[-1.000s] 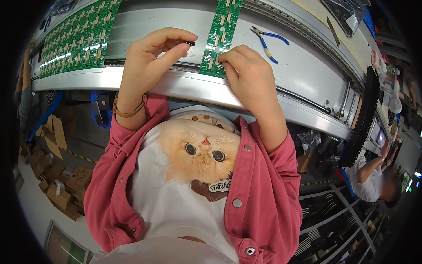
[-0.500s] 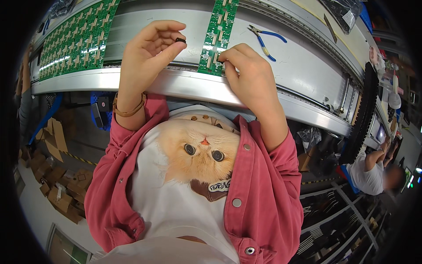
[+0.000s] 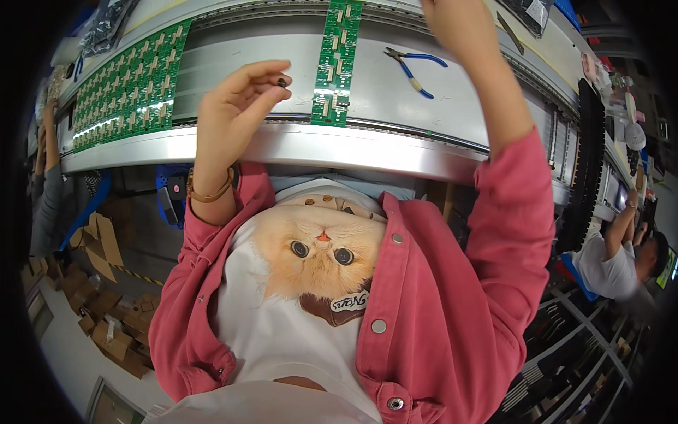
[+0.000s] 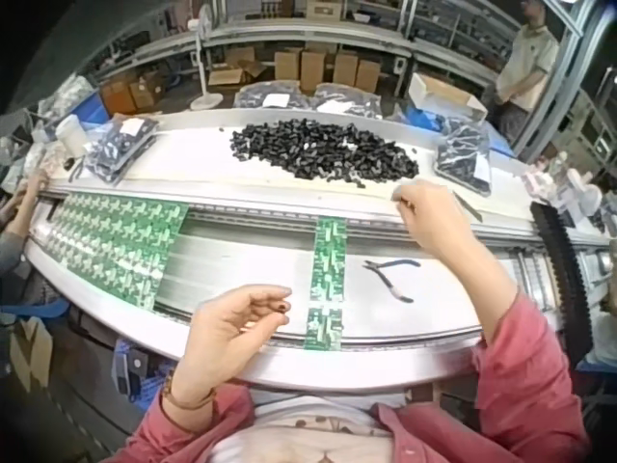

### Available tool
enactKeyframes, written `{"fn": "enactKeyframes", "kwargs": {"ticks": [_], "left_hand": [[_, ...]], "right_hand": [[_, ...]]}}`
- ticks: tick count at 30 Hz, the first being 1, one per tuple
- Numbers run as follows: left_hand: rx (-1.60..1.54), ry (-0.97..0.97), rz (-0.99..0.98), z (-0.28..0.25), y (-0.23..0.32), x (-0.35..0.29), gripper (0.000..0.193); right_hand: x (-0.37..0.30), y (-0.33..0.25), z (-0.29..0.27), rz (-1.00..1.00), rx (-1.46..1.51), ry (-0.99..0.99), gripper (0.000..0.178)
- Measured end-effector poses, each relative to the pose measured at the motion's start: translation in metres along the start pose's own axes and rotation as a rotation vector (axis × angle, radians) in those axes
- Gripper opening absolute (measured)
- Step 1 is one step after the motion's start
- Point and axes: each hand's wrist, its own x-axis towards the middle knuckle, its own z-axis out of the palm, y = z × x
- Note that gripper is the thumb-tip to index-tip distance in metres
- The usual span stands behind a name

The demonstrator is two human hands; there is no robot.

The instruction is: Assembling a printed circuit board by manually placing small components onto it.

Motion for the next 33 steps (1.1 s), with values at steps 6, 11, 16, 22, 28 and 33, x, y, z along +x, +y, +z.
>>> {"fn": "enactKeyframes", "kwargs": {"ticks": [6,11,16,22,28,33], "left_hand": [[0.303,-0.106,0.196,0.015,0.018,-0.012,0.024],[0.475,-0.12,0.217,0.035,0.015,-0.016,0.021],[0.768,-0.159,0.417,0.047,0.003,-0.012,0.016],[0.808,-0.104,0.441,0.055,-0.007,-0.005,0.013],[0.821,-0.11,0.408,0.062,-0.009,-0.002,0.013],[0.851,-0.113,0.42,0.064,-0.008,0.001,0.014]], "right_hand": [[0.047,0.075,0.035,0.12,-0.271,-0.03,0.014],[0.012,0.052,0.009,-0.406,0.972,0.319,0.014],[-0.018,0.026,-0.003,0.034,0.034,-0.068,0.016],[-0.093,-0.019,-0.045,-0.269,0.494,0.096,0.015],[-0.109,-0.012,-0.033,-0.186,0.674,-0.018,0.017],[-0.112,-0.011,-0.027,-0.111,0.808,-0.098,0.018]]}}
